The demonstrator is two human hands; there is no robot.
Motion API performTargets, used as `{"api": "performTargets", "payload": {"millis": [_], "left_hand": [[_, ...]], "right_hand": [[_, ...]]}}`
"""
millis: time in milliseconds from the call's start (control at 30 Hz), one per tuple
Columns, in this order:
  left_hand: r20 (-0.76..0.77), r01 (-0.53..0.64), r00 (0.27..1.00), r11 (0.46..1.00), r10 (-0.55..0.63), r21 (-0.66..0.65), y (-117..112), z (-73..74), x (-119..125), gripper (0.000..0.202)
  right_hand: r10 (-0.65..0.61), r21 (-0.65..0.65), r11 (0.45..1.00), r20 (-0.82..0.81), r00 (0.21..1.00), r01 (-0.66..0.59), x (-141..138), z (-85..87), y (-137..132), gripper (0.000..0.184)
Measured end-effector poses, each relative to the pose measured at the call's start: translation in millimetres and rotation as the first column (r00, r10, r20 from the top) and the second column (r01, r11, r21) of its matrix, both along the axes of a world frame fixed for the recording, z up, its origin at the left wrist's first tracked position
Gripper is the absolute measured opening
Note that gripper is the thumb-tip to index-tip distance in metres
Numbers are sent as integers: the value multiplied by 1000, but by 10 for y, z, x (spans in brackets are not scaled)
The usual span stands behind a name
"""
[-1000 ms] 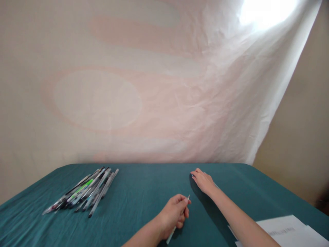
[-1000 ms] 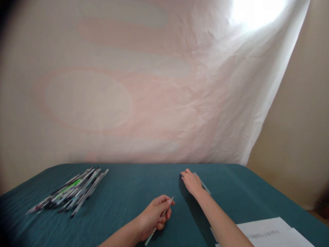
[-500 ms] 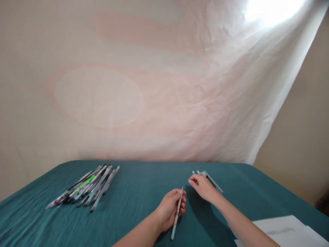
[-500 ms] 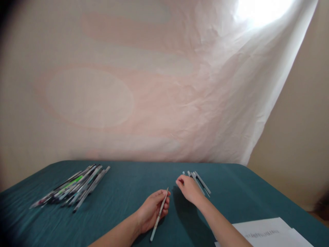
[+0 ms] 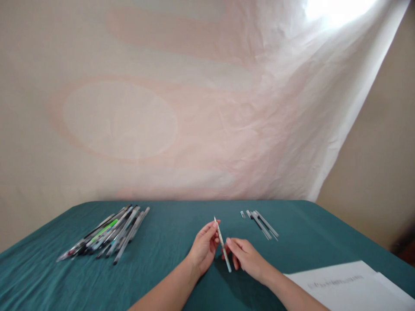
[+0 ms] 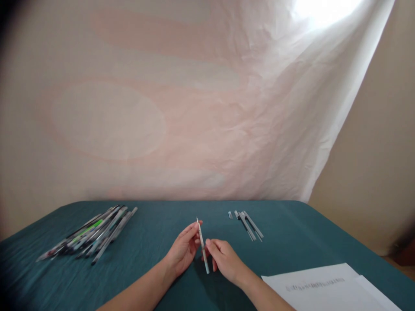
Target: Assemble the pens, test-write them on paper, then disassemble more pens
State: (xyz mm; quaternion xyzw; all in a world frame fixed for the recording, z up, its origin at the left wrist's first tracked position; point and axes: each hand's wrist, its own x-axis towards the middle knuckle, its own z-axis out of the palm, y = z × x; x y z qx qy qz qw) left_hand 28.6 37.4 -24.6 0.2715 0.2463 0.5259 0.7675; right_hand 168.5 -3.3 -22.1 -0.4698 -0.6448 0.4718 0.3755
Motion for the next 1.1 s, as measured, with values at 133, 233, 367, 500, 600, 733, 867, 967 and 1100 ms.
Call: {"api": "performTargets", "payload": {"millis": [133,233,367,500,600,733,867,967,1100], "left_hand": [[-21,-45,999,999,45,-4,13,-10,-11,20],[-29,-45,999,999,45,-10,4,-5,-10,23],[-43,-49,998,999,48,-10,23,-23,-19,29],[-68,-62,996,998,63,14,40,-36,-26,29],[-96,-92,991,996,93,11,34,-25,-25,28],[-101,-103,989,995,104,9,28,-17,-22,28],[-77,-110,991,994,110,5,41,-27,-24,27],[-60,-109,992,994,109,1,49,-33,-27,27],[-61,-109,992,994,109,-5,46,-29,-25,26]], "right_hand": [[30,41,999,86,996,-34,-32,31,-37,44],[1,102,995,146,989,-16,-3,25,-22,43],[25,109,993,166,986,-43,41,21,2,42],[28,101,994,178,984,-47,47,28,-3,39],[9,83,996,168,986,-23,42,11,-5,37],[-54,48,998,122,991,49,40,-23,10,35],[-56,-37,998,55,997,58,54,-10,27,37],[22,-165,986,-27,999,-26,77,23,28,48],[65,-148,986,-38,997,-70,97,47,15,43]]}}
